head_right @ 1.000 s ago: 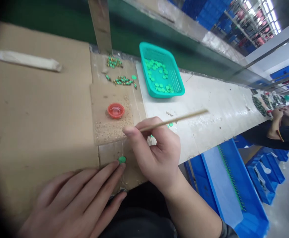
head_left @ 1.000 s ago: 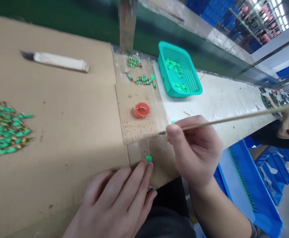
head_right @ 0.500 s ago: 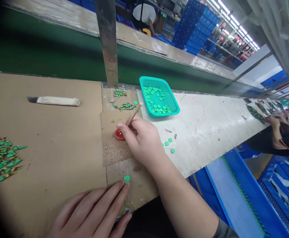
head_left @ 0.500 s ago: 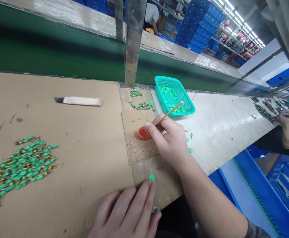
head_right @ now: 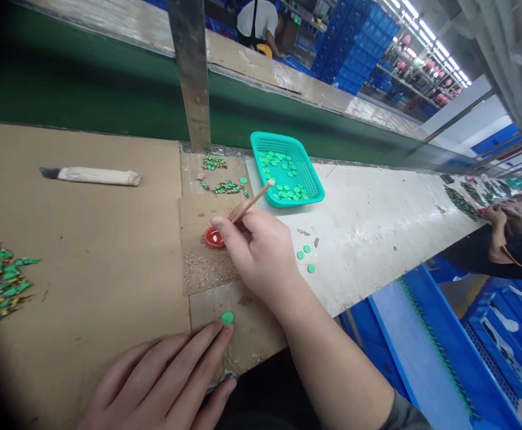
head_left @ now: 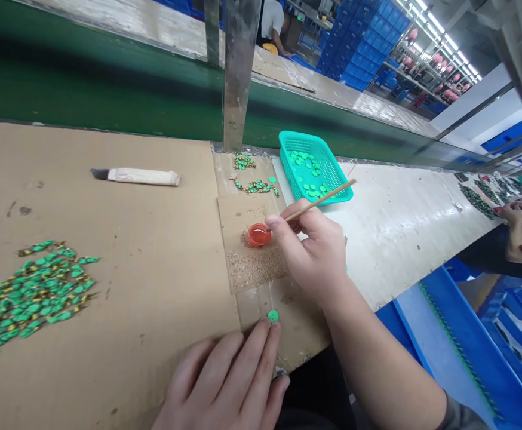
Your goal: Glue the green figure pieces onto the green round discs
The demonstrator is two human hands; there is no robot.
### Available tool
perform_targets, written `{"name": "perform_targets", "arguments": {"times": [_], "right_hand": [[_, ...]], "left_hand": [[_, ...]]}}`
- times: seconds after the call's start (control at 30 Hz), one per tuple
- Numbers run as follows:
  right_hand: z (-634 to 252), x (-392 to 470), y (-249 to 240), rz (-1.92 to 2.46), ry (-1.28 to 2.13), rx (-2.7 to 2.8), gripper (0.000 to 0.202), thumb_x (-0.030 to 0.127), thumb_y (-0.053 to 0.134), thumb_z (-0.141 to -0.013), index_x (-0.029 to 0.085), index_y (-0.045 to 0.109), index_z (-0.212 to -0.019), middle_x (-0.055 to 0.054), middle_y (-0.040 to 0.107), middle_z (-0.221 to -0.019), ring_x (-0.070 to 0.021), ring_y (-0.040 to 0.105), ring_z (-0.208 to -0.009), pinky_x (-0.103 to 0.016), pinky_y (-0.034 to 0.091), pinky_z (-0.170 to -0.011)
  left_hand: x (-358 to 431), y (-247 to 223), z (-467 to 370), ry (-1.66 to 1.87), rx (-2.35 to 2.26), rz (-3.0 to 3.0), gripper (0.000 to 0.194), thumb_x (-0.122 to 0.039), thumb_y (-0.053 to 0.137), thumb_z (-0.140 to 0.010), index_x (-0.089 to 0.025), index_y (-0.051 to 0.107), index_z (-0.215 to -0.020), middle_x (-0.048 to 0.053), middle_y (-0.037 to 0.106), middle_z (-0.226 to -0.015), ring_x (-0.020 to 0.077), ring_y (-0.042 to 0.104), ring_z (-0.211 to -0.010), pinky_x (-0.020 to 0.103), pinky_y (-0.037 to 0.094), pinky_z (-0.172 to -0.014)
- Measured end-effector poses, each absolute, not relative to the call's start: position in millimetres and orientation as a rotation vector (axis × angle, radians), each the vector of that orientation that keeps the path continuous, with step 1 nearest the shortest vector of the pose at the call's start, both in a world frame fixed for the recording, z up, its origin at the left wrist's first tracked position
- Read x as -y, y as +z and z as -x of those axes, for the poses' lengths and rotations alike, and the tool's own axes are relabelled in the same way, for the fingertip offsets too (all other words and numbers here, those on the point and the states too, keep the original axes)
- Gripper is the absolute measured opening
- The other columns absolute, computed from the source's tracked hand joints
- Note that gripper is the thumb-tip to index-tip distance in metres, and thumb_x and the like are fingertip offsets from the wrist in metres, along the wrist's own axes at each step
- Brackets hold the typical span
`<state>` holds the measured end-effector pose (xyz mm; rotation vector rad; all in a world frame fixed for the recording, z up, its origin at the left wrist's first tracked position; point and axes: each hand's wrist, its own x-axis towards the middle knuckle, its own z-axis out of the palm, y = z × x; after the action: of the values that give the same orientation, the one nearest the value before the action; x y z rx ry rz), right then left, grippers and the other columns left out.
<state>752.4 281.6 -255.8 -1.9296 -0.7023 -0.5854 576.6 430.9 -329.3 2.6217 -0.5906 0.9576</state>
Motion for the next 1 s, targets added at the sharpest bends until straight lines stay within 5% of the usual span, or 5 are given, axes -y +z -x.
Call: {"name": "perform_targets", "arguments": {"times": [0.3, 1.0], "right_hand": [[-661, -241, -294, 1.734, -0.360, 0.608, 0.015, 0.023, 0.072, -0.115, 0.026, 0.067, -0.101, 0.005, 0.067, -0.079, -0.0137, 0.067, -0.068, -0.030, 0.057, -0.066], [-654, -238, -303, 1.854, -0.273, 0.736, 0.022, 0.021, 0.071, -0.115, 0.026, 0.060, -0.096, 0.003, 0.068, -0.080, -0.0145, 0.067, -0.069, -0.031, 0.060, -0.065]], "left_hand": [[-435, -321, -561, 0.720, 0.623, -2.643, 0.045, -0.038, 0.058, -0.121, -0.016, 0.071, -0.158, 0.009, 0.076, -0.156, 0.0321, 0.069, -0.127, 0.054, 0.043, -0.111], [-434, -317, -559, 0.716, 0.633, -2.746, 0.043, -0.036, 0.062, -0.118, -0.017, 0.072, -0.155, 0.009, 0.079, -0.147, 0.0322, 0.071, -0.121, 0.054, 0.050, -0.106]]}}
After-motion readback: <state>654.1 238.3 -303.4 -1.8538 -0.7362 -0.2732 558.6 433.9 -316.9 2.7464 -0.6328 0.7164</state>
